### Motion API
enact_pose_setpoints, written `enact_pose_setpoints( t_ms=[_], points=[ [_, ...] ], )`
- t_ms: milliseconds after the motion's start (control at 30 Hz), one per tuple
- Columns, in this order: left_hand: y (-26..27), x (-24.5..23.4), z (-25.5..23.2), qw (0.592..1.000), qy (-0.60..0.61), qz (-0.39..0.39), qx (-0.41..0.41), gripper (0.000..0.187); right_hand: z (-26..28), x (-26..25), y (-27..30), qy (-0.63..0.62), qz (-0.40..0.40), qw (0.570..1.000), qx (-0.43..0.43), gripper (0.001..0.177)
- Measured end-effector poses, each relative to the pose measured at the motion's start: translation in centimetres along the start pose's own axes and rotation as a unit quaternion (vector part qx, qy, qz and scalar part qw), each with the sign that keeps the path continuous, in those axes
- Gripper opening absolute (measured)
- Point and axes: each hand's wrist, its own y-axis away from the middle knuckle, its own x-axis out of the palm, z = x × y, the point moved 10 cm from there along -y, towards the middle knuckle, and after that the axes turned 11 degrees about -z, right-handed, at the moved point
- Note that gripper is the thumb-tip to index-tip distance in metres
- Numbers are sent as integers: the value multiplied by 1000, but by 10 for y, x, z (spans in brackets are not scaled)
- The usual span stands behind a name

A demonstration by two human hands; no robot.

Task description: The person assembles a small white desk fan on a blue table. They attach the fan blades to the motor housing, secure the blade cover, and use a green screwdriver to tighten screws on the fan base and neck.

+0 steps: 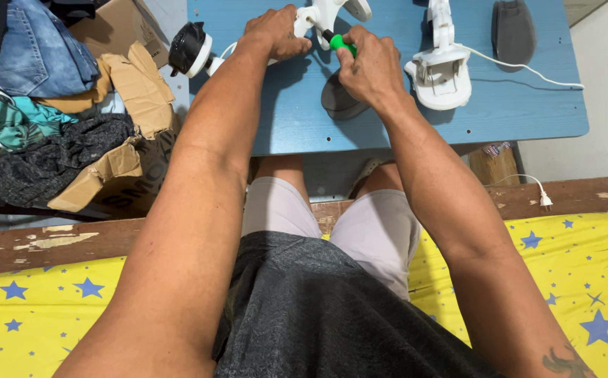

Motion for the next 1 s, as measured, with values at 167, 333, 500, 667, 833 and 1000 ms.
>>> enact_pose_setpoints(
  t_ms=[167, 333, 500, 667, 833, 1000],
  points=[
    [-1, 2, -1, 1000, -17, -23, 14, 58, -6, 8, 2, -9, 18, 999, 34, 22],
    [1, 3, 0, 998, -46, -34, 6, 62, -20, 17, 2, -101, 34, 986, 127, 18],
    [10, 8, 8, 997, -82, -13, 4, 65, -45, 59, 29, -356, 101, 802, 469, 12],
    [7, 12, 12, 996, -85, 2, -7, 64, -32, 60, 18, -245, 108, 881, 391, 17],
    [6, 13, 13, 996, -91, -5, 5, 62, 3, 39, -19, -47, 43, 990, 125, 19],
    [8, 13, 10, 996, -92, -7, 19, 60, 40, 46, -10, 162, 80, 979, -92, 14]
  ],
)
